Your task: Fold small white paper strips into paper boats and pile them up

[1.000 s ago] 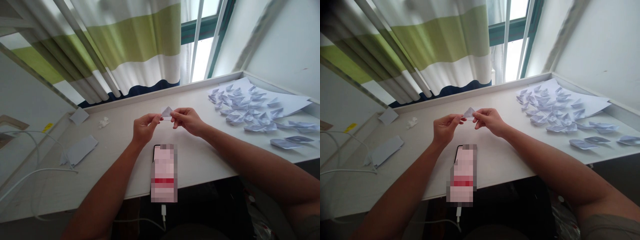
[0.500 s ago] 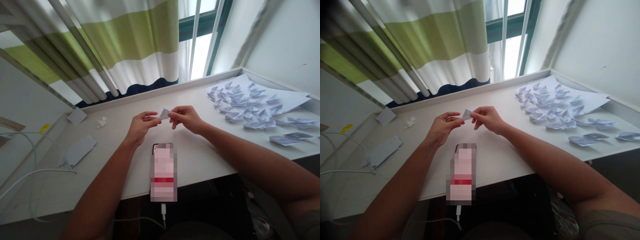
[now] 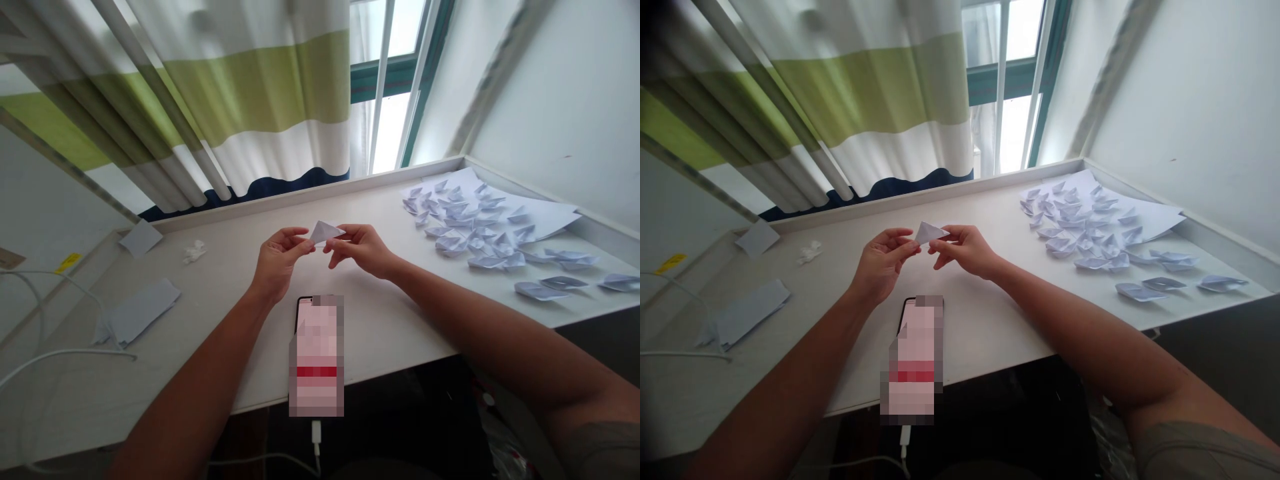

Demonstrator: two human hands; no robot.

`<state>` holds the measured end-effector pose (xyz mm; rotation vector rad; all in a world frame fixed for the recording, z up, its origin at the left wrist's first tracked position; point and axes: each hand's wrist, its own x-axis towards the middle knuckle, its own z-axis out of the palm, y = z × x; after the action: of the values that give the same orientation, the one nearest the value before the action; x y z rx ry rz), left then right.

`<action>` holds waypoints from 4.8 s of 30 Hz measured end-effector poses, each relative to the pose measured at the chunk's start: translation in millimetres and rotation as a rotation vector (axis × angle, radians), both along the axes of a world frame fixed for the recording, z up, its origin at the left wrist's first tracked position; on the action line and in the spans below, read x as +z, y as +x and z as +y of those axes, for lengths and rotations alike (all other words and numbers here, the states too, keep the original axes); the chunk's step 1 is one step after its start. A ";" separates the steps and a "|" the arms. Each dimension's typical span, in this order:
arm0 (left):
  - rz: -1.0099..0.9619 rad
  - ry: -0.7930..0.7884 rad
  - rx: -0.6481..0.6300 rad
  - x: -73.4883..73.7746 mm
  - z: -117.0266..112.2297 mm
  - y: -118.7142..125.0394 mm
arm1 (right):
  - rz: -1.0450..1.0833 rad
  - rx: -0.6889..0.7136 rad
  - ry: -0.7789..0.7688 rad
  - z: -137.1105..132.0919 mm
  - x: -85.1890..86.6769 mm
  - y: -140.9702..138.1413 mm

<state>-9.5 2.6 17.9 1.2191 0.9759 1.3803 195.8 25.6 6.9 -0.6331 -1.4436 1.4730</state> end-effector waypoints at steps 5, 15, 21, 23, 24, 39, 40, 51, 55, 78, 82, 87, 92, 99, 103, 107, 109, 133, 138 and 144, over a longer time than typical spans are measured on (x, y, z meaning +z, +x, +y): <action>0.242 0.112 0.030 -2.8 -3.7 0.6 | -0.055 -0.009 0.033 0.6 -1.4 -0.8; 0.786 0.604 0.067 -2.7 -7.8 -3.3 | -0.148 0.012 0.037 1.5 -8.1 -0.4; 0.749 0.521 0.052 1.8 -9.6 -5.3 | -0.189 -0.036 0.147 4.1 -12.6 0.5; 0.693 0.474 0.022 3.1 -11.2 -3.4 | -0.199 -0.038 0.183 4.1 -13.2 0.2; 0.654 0.432 0.003 3.3 -11.8 -2.4 | -0.200 -0.039 0.199 3.8 -13.2 -0.1; 0.341 0.136 -0.144 -3.0 -5.4 -1.8 | -0.282 -0.151 0.289 1.3 -11.2 0.5; 0.379 0.161 -0.127 -3.7 -6.7 -0.2 | -0.316 -0.180 0.307 -0.2 -11.2 -0.7; 0.614 0.377 0.081 -0.1 -17.8 15.1 | -0.565 -0.421 0.439 -8.5 -7.2 -10.4; 0.407 0.199 0.082 -1.3 -17.7 19.4 | -0.576 -0.479 0.492 -8.8 -8.3 -11.9; 0.148 0.061 -0.010 -3.9 -15.0 16.8 | -0.174 -0.242 0.231 0.9 -12.3 -8.7; 0.208 -0.031 -0.068 -3.2 -16.8 14.4 | -0.195 -0.269 0.251 0.5 -9.6 -6.6; 0.198 -0.146 -0.235 0.0 -17.2 13.3 | -0.145 -0.219 0.234 -0.5 -8.3 -5.8; 0.198 -0.163 -0.291 1.0 -17.7 14.5 | -0.289 -0.204 0.266 -3.6 -6.6 -4.6; 0.140 -0.207 -0.279 2.9 -19.1 15.7 | -0.392 -0.208 0.318 -3.2 -8.5 -3.7; 0.081 -0.177 -0.177 -0.6 -13.4 12.3 | -0.361 -0.233 0.418 -0.6 -11.9 0.3; 0.050 -0.115 -0.092 -4.1 -7.0 6.2 | -0.384 -0.229 0.689 1.7 -10.4 5.8; 0.046 -0.110 -0.095 -4.3 -5.7 4.4 | -0.425 -0.192 0.752 3.1 -9.6 7.5; 0.135 0.171 -0.033 -3.6 -10.3 11.6 | -0.231 -0.368 0.455 -0.6 -10.1 -2.0; 0.133 0.159 -0.004 -4.1 -7.6 9.2 | -0.199 -0.347 0.419 2.0 -12.0 -0.8; 0.148 0.145 -0.006 -2.1 -4.9 3.4 | -0.183 -0.345 0.407 0.7 -8.9 -0.4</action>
<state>-6.1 -2.2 15.8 1.4481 0.9861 1.3904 195.4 26.3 -2.0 -0.7286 -1.6205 0.8407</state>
